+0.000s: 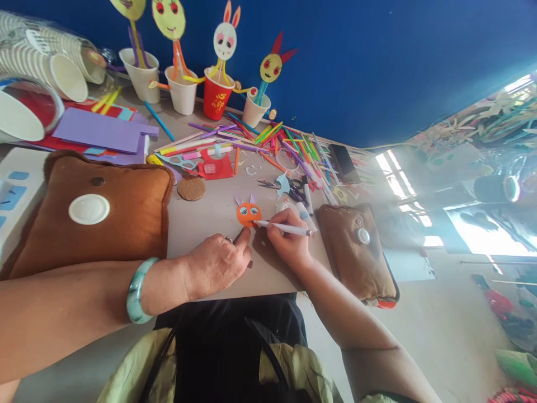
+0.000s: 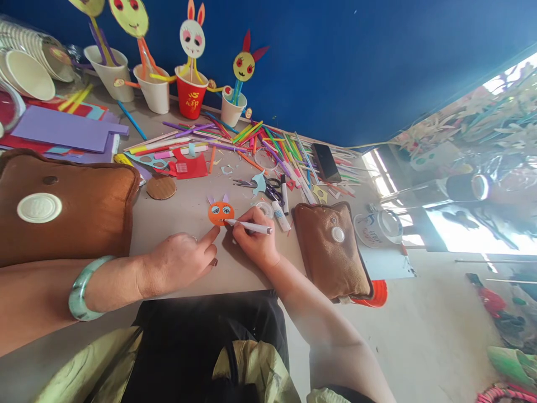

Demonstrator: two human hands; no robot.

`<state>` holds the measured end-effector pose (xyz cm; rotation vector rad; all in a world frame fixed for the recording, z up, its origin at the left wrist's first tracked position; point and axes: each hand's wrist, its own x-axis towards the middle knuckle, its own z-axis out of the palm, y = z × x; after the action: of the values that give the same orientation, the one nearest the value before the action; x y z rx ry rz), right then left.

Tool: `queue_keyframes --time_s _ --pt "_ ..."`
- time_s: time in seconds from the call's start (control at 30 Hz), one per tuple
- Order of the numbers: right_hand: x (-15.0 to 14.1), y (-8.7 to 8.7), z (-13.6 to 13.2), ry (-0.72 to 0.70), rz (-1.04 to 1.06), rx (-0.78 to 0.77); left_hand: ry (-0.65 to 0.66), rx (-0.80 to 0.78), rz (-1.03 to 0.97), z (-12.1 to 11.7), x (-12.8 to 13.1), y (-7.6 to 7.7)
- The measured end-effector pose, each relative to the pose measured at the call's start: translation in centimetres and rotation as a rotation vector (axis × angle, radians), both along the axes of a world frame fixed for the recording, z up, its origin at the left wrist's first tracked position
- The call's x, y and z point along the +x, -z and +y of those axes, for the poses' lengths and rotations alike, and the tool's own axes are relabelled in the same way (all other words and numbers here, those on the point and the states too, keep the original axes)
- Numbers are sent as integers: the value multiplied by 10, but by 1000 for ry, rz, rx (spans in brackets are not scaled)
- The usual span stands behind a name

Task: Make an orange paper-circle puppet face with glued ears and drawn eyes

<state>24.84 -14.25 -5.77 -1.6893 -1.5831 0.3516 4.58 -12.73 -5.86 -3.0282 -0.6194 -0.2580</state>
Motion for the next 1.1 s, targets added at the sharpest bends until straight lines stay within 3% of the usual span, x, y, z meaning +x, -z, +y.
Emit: queue_keyframes --time_s 0.27,1.1 --pt "0 0 0 10 9 102 0 -21 16 0 0 0" --pt "0 1 0 -4 -2 3 -2 -34 42 0 0 1"
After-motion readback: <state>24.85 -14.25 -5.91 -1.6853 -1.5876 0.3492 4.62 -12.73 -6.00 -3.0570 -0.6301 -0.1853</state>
